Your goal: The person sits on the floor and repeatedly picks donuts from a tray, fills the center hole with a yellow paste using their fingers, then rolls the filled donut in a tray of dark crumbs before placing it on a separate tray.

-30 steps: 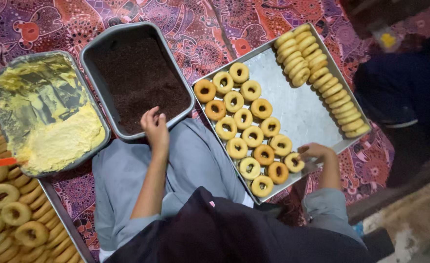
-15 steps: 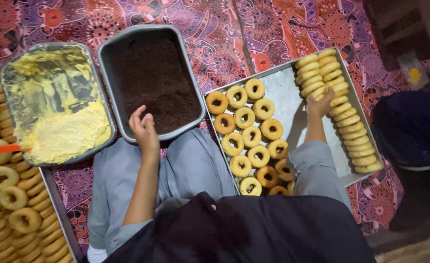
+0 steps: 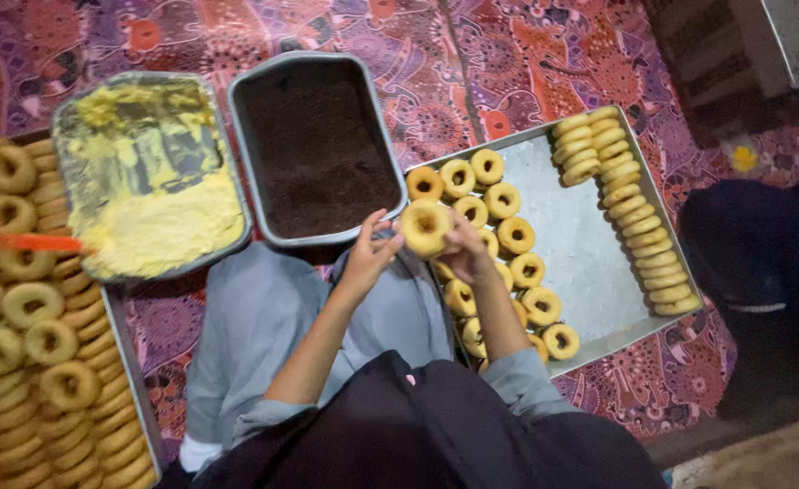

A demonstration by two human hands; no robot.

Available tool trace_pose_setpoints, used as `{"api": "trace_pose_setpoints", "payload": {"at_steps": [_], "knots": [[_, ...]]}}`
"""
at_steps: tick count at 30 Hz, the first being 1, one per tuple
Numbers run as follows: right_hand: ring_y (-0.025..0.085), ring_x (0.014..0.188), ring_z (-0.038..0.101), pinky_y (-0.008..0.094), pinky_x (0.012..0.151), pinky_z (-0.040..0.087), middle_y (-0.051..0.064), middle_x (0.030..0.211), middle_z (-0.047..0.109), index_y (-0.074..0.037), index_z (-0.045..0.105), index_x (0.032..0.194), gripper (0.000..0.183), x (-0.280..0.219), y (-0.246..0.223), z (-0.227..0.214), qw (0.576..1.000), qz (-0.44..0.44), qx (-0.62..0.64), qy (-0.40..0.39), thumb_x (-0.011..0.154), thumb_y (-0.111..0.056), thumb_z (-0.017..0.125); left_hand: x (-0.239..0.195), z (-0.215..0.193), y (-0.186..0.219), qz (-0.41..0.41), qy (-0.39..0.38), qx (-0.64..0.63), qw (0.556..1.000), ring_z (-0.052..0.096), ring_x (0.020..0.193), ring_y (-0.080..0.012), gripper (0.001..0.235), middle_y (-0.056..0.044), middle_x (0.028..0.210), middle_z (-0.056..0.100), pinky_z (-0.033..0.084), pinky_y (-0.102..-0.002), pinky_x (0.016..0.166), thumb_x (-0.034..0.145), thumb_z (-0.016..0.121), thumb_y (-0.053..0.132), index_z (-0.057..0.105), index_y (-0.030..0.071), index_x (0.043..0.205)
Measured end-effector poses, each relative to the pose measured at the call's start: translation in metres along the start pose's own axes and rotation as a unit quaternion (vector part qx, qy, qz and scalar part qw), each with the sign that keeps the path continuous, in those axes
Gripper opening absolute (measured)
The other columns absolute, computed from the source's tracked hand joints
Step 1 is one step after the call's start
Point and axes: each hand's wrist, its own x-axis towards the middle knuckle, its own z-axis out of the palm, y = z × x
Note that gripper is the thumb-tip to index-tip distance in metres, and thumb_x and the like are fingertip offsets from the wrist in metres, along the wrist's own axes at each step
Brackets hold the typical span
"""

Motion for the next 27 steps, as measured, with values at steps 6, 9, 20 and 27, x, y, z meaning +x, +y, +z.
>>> {"api": "trace_pose_setpoints", "payload": {"at_steps": [6,9,20,27], "knots": [[0.025,0.108,0.063,0.04,0.097,0.055,0.015,0.119,0.065,0.0,0.057,0.138,0.04,0.056,0.034,0.094,1.0,-0.005,-0.018,0.014,0.106,-0.023,0.063,-0.029,-0.082,-0.017,-0.001,0.134,-0.14,0.981,0.067,0.091,-0.0163,0.035,-0.01,0.106,0.069,0.055,-0.028,0.071,0.093,0.073,0.012,0.061,-0.002,0.122],[0.019,0.103,0.062,0.034,0.083,0.05,0.007,0.118,0.065,-0.005,0.056,0.134,0.041,0.076,0.064,0.143,0.997,0.005,-0.078,-0.006,0.097,-0.015,0.069,-0.044,-0.136,-0.03,0.041,0.219,-0.212,0.952,0.072,0.091,-0.0181,0.033,-0.008,0.106,0.071,0.063,-0.032,0.077,0.087,0.074,0.012,0.062,0.003,0.116],[0.037,0.078,0.066,0.045,0.072,0.054,0.017,0.084,0.069,-0.01,0.071,0.101,0.022,0.163,0.188,0.336,0.669,-0.198,-0.65,-0.302,0.079,-0.015,0.075,-0.1,-0.301,-0.075,0.123,0.302,-0.479,0.815,0.066,0.113,-0.0227,0.058,-0.007,0.123,0.068,0.054,-0.041,0.1,0.101,0.043,0.055,0.063,0.008,0.128],[0.033,0.075,0.066,0.046,0.078,0.054,0.01,0.081,0.073,-0.012,0.077,0.095,0.014,0.239,0.219,0.355,0.65,-0.242,-0.682,-0.232,0.082,-0.012,0.072,-0.102,-0.342,-0.085,0.189,0.34,-0.496,0.776,0.061,0.118,-0.0238,0.059,-0.009,0.126,0.063,0.052,-0.045,0.106,0.104,0.05,0.055,0.059,0.005,0.133]]}}
